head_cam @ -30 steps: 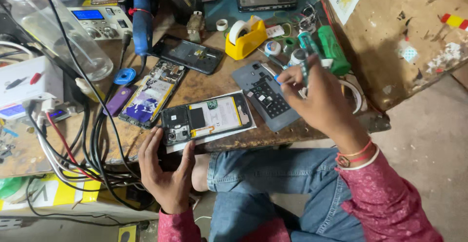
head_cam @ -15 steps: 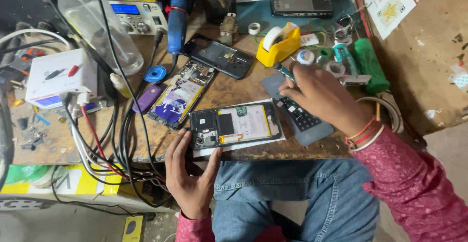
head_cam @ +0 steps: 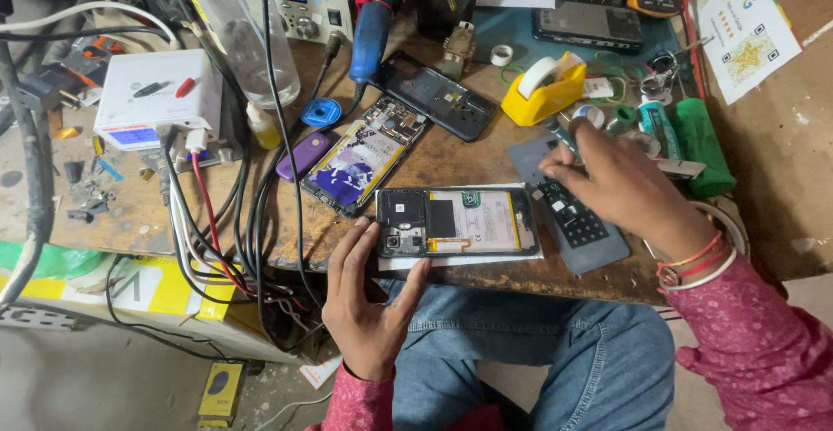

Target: The person disassembles a smartphone, removes the back cover, and uses a screwdriver to unscrew internal components. They then place the phone on a white box and continue to manipulate internal parts with the screwdriver.

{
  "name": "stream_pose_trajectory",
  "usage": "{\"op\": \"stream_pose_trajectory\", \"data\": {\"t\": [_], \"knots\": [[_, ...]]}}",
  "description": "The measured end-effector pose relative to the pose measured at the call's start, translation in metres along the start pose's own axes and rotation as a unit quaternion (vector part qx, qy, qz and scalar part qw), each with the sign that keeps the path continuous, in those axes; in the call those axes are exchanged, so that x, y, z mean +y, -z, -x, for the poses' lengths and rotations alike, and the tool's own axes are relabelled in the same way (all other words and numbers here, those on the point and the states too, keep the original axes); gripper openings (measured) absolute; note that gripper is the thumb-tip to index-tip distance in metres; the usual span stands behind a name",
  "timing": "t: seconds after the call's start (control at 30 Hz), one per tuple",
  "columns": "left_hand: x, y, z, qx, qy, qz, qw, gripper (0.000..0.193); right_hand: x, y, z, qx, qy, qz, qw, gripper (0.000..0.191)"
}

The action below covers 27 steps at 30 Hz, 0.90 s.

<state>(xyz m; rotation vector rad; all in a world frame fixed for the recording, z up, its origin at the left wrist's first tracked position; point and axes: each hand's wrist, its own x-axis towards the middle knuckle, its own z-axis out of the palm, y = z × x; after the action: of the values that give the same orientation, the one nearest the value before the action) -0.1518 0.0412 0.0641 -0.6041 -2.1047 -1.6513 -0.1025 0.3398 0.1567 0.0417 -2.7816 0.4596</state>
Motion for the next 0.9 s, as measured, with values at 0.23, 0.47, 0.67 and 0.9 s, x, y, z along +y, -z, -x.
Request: {"op": "stream_pose_trajectory", "data": {"t": [0.23,0.47,0.67,0.9], "knots": [[0.000,0.000,0.000,-0.004,0.017,0.001,1.000,0.061,-0.004,-0.003,0.008,0.012,-0.021,0.011,1.000,0.030],[-0.001,0.000,0.000,0.001,-0.004,-0.003,1.000,0.062,-0.019,-0.009,0.005,0.000,-0.030,0.216,0.976,0.029],[0.000,0.000,-0.001,-0.020,0.091,0.022,0.995,0.063,-0.020,-0.007,0.005,0.003,0.091,0.209,0.974,0.025],[-0.001,0.000,-0.001,-0.008,0.004,0.013,1.000,0.063,-0.004,-0.010,0.011,0.009,0.089,0.179,0.980,0.024]]}}
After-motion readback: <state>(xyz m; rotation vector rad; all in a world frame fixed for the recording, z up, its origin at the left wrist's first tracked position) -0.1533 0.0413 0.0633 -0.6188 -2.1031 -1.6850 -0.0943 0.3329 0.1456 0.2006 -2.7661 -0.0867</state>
